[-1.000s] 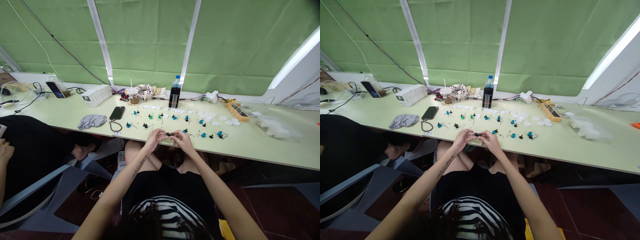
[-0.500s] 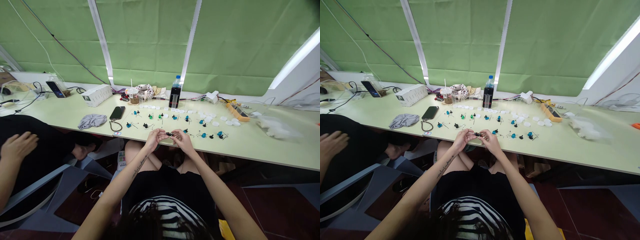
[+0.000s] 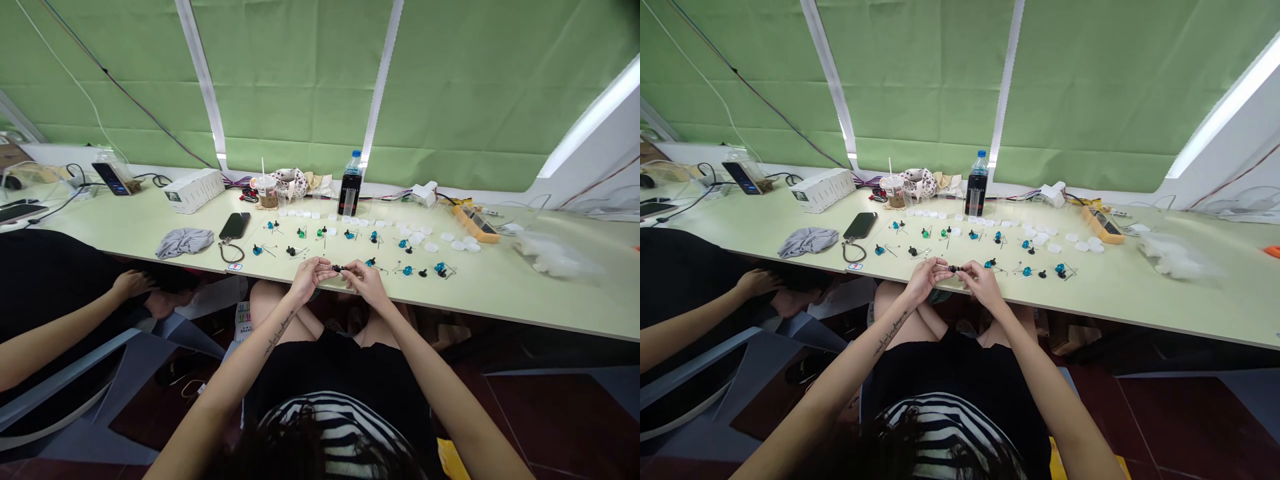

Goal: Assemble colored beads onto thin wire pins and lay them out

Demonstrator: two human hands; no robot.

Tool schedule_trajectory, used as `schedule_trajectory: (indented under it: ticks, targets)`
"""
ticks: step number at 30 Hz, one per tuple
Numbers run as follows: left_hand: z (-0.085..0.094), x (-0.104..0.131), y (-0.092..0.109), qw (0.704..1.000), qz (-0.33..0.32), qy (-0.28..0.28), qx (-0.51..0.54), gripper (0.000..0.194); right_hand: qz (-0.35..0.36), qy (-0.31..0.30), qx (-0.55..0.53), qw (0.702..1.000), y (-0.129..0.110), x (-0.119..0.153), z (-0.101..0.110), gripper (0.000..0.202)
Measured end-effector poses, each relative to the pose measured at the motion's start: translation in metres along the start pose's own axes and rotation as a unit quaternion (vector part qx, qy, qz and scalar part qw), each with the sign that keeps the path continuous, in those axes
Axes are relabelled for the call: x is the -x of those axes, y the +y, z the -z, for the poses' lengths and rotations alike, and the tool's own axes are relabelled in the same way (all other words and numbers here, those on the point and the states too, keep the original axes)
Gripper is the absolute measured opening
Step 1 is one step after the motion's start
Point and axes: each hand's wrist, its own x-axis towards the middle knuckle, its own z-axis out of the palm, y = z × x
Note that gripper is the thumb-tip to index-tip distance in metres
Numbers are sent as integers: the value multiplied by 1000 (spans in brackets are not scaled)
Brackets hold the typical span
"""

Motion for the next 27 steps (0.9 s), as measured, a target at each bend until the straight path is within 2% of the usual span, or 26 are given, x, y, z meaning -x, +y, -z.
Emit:
schedule_trajectory:
  ticks: [9,14,27]
  targets:
    - [3,-1,-2,1000,-3,-7,-2,28,12,3,18,1000,-4,1,1,35]
    - [1,0,-1,1000,-2,-5,-1,28,2,24,-15,1000,-2,0,0,41]
    - [0,-1,0,1000,-2,0,-2,27,11,26,-10,1000,1,-1,-1,43]
